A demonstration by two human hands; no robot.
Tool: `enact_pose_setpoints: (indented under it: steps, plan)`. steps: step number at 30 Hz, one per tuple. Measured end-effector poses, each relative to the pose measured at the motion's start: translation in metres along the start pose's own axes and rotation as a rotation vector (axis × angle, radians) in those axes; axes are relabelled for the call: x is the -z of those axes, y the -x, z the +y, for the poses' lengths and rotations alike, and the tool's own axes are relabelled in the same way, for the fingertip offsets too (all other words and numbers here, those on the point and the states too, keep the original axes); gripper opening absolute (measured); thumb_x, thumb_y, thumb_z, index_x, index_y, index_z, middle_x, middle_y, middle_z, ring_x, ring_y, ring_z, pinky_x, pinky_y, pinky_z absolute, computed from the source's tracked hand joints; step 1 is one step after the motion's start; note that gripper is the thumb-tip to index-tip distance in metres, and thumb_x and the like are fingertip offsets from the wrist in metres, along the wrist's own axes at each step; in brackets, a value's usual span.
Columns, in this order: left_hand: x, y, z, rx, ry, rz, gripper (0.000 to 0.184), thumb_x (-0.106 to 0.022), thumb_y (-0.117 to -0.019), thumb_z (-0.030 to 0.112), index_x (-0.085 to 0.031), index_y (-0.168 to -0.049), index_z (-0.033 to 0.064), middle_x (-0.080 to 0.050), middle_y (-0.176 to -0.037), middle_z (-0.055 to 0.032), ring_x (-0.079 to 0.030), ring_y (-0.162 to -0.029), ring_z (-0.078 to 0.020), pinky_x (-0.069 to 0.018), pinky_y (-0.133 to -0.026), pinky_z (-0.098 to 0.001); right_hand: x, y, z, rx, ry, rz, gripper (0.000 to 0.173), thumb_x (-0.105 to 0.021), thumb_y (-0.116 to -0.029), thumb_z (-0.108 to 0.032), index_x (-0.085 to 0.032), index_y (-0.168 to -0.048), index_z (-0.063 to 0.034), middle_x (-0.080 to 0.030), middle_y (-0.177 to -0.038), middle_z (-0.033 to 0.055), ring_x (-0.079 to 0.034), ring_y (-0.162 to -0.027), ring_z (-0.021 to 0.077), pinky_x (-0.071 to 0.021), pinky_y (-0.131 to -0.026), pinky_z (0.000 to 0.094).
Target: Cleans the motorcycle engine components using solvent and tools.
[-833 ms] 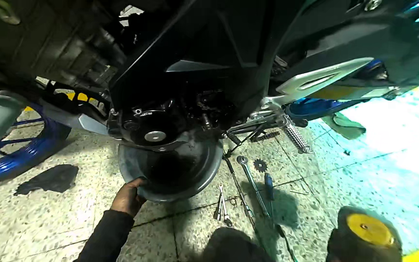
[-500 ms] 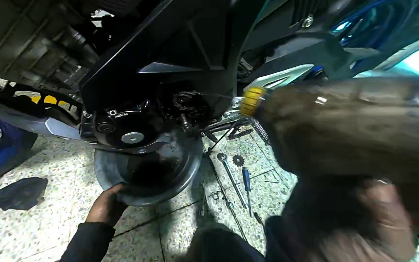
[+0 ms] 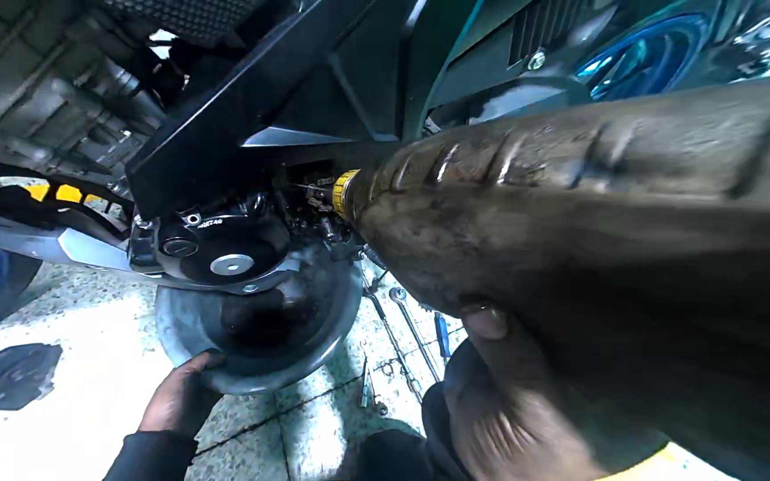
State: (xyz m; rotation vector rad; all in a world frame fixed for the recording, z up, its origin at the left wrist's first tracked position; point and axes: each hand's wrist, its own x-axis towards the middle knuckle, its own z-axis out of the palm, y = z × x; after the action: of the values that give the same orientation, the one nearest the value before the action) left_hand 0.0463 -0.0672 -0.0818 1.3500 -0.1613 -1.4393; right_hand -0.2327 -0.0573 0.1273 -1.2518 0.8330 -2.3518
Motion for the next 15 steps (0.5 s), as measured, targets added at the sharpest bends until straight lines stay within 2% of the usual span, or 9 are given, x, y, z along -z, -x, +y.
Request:
enact_pose_setpoints:
  steps: [4, 7, 10, 11, 14, 15]
  plan:
    - [-0.001, 0.001, 0.001, 0.003, -0.003, 0.013, 0.028, -0.058, -0.0887, 0.002, -0.061, -0.116, -0.0044, -0.071, -0.103, -0.0223, -0.071, -0.089, -0.0321, -0.0611, -0.075, -0.0520, -0.009, -0.005, -0.002, 0.049, 0.034, 0.023, 0.045, -0.086, -0.0771, -0.004, -0.062, -0.115, -0.0060, -0.072, -0.100, 0.0053, -0.072, -0.092, 0.0158, -0.0625, -0.083, 0.0331]
    - [-0.001, 0.001, 0.001, 0.001, -0.006, 0.017, 0.028, -0.058, -0.0883, 0.001, -0.061, -0.115, -0.0043, -0.070, -0.102, -0.0222, -0.071, -0.089, -0.0319, -0.0610, -0.074, -0.0517, -0.008, -0.002, -0.003, 0.011, 0.015, 0.009, 0.041, -0.085, -0.0800, -0.005, -0.065, -0.116, -0.0068, -0.073, -0.101, 0.0047, -0.072, -0.094, 0.0152, -0.0626, -0.085, 0.0330]
    - [-0.001, 0.001, 0.001, -0.005, -0.013, 0.007, 0.027, -0.057, -0.0891, 0.002, -0.061, -0.115, -0.0046, -0.071, -0.102, -0.0220, -0.071, -0.089, -0.0319, -0.0611, -0.074, -0.0520, -0.021, -0.007, -0.011, 0.032, 0.086, 0.031, 0.042, -0.087, -0.0760, -0.004, -0.062, -0.110, -0.0059, -0.072, -0.093, 0.0031, -0.072, -0.085, 0.0128, -0.0628, -0.078, 0.0294]
    - [0.000, 0.001, 0.001, -0.001, -0.012, 0.008, 0.027, -0.057, -0.0897, 0.002, -0.061, -0.115, -0.0046, -0.071, -0.102, -0.0221, -0.071, -0.089, -0.0318, -0.0610, -0.074, -0.0521, -0.021, -0.006, -0.011, 0.045, 0.107, 0.034, 0.045, -0.086, -0.0744, -0.003, -0.060, -0.111, -0.0047, -0.072, -0.093, 0.0036, -0.071, -0.084, 0.0134, -0.0630, -0.078, 0.0301]
    - [-0.001, 0.001, 0.000, 0.004, 0.013, 0.010, 0.027, -0.058, -0.0886, 0.001, -0.061, -0.115, -0.0040, -0.071, -0.102, -0.0218, -0.071, -0.088, -0.0317, -0.0610, -0.074, -0.0520, 0.000, 0.004, 0.003, 0.073, 0.072, -0.005, 0.053, -0.089, -0.0730, 0.000, -0.061, -0.118, 0.0009, -0.072, -0.099, 0.0140, -0.072, -0.087, 0.0250, -0.0641, -0.079, 0.0422]
    - [-0.001, 0.000, 0.000, 0.005, 0.027, 0.008, 0.027, -0.057, -0.0886, 0.001, -0.061, -0.115, -0.0039, -0.070, -0.103, -0.0218, -0.071, -0.089, -0.0321, -0.0607, -0.074, -0.0528, -0.005, 0.004, 0.000, 0.066, 0.093, 0.000, 0.052, -0.090, -0.0724, -0.001, -0.061, -0.116, -0.0014, -0.073, -0.098, 0.0107, -0.072, -0.087, 0.0218, -0.0644, -0.080, 0.0388]
